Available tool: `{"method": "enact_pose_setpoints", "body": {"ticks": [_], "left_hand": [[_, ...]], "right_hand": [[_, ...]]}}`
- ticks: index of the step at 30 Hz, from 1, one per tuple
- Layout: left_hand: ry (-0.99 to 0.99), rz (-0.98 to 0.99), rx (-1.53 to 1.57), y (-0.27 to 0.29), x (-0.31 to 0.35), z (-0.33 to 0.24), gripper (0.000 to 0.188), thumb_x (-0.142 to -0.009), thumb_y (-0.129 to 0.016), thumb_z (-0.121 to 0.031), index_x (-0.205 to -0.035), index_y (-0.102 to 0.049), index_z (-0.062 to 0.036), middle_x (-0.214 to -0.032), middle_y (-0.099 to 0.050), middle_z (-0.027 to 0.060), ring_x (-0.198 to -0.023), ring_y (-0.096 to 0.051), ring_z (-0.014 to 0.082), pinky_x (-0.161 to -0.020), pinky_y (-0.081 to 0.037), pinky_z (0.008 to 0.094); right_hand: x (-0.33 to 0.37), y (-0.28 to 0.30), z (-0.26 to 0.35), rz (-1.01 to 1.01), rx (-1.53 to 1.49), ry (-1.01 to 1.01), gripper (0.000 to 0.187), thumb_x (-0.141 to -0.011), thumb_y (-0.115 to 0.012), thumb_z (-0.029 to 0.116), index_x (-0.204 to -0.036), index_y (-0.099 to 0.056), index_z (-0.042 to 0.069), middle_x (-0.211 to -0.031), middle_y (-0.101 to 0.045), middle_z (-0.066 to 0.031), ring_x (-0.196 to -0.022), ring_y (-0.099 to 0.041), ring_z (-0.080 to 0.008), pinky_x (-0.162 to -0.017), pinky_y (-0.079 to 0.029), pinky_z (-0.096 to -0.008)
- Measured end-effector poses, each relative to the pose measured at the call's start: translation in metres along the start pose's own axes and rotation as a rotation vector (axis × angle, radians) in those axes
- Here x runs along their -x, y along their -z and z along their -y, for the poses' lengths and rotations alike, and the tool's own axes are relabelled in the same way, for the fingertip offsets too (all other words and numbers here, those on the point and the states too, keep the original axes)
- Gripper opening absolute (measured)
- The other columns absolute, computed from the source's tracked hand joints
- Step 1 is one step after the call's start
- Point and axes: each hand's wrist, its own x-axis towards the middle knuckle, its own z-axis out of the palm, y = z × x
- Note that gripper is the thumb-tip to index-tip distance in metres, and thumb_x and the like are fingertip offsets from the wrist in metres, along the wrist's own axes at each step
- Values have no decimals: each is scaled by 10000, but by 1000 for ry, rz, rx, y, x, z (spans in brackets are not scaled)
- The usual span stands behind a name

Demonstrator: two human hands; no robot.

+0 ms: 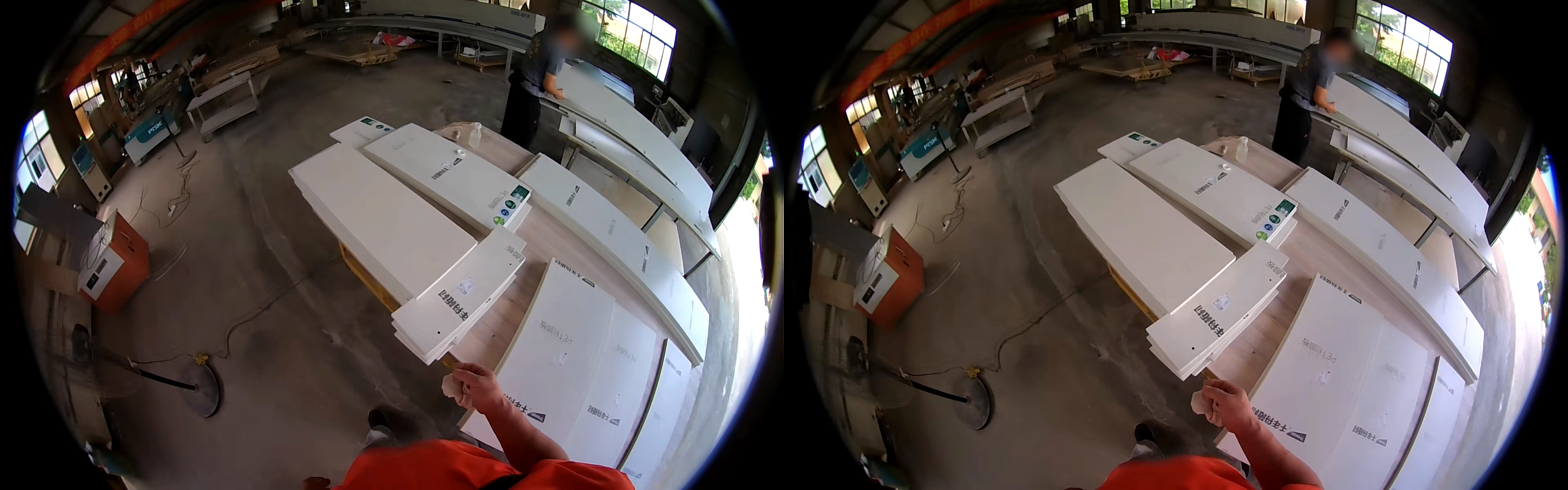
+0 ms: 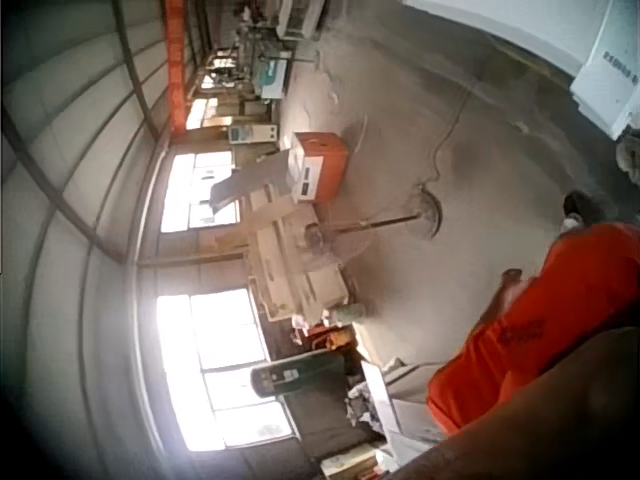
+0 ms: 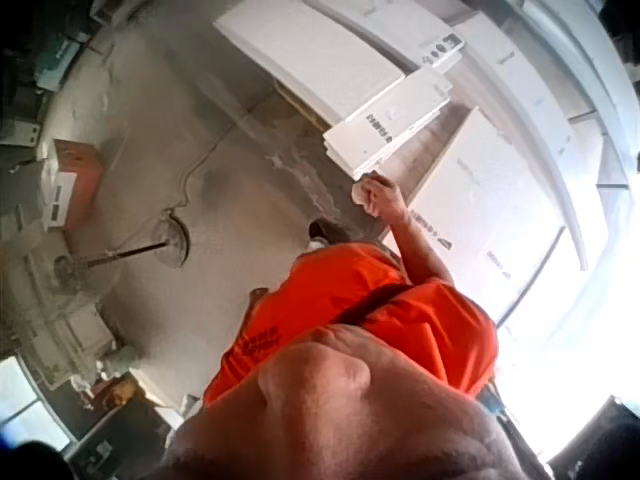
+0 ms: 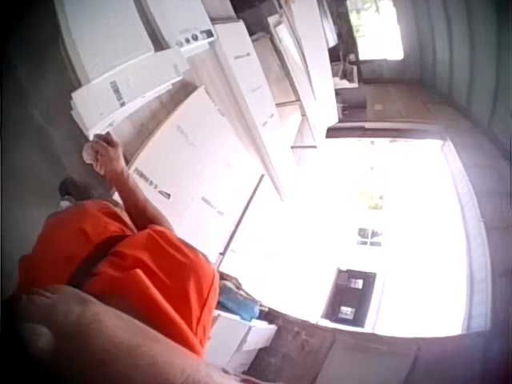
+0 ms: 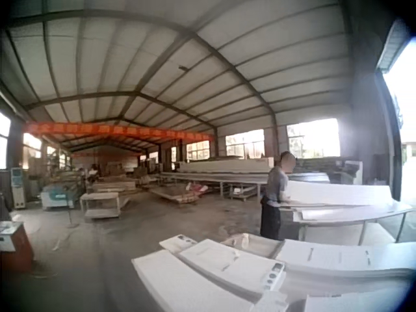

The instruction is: The person wipes the surface of large white panels with a cloth, occasionally applying liquid from a bottle. They handle the panels one at a time, flipping them over to clean both sides and stacking them on a table.

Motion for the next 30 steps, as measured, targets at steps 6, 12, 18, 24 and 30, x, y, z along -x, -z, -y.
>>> {"method": "enact_pose_setpoints", "body": {"ticks": [6,12,18,24,30], "left_hand": [[-229,-183,7,155,-84,-245,332,-946,-677,-126,-1210,-686,76,-1020,-761,160,-809,-726,245,-679,-583,414],[-896,-116,-236,88,-125,-523,300,-922,-719,-198,-1115,-720,31,-943,-735,83,-866,-670,166,-789,-537,334],[-814,223,-703,46,-160,-662,487,-930,-748,-383,-1225,-699,1,-1150,-760,157,-1023,-732,267,-855,-564,394],[-1209,8,-1938,132,-296,-772,323,-929,-723,-306,-1150,-701,-71,-1000,-756,124,-962,-741,230,-732,-570,404],[-495,422,-730,115,-403,-986,236,-903,-716,-191,-1026,-688,8,-862,-700,119,-789,-693,234,-688,-555,368]], "right_hand": [[-123,-165,19,60,123,91,449,-905,-782,133,-1299,-650,-35,-1022,-683,-43,-938,-646,-118,-837,-505,-247],[-268,-253,82,-119,125,338,391,-901,-687,54,-1255,-612,-95,-862,-667,-55,-634,-624,-143,-632,-503,-271],[-451,-301,146,-335,-12,616,346,-904,-657,31,-1226,-587,-74,-762,-650,-91,-599,-588,-154,-596,-487,-290],[-586,-366,213,-620,379,698,303,-922,-714,141,-1150,-671,-55,-779,-665,-75,-725,-633,-150,-684,-522,-303],[-665,-399,232,-1067,1098,818,165,-910,-685,201,-1037,-721,101,-1095,-705,-82,-1086,-634,-296,-1004,-449,-437]]}}
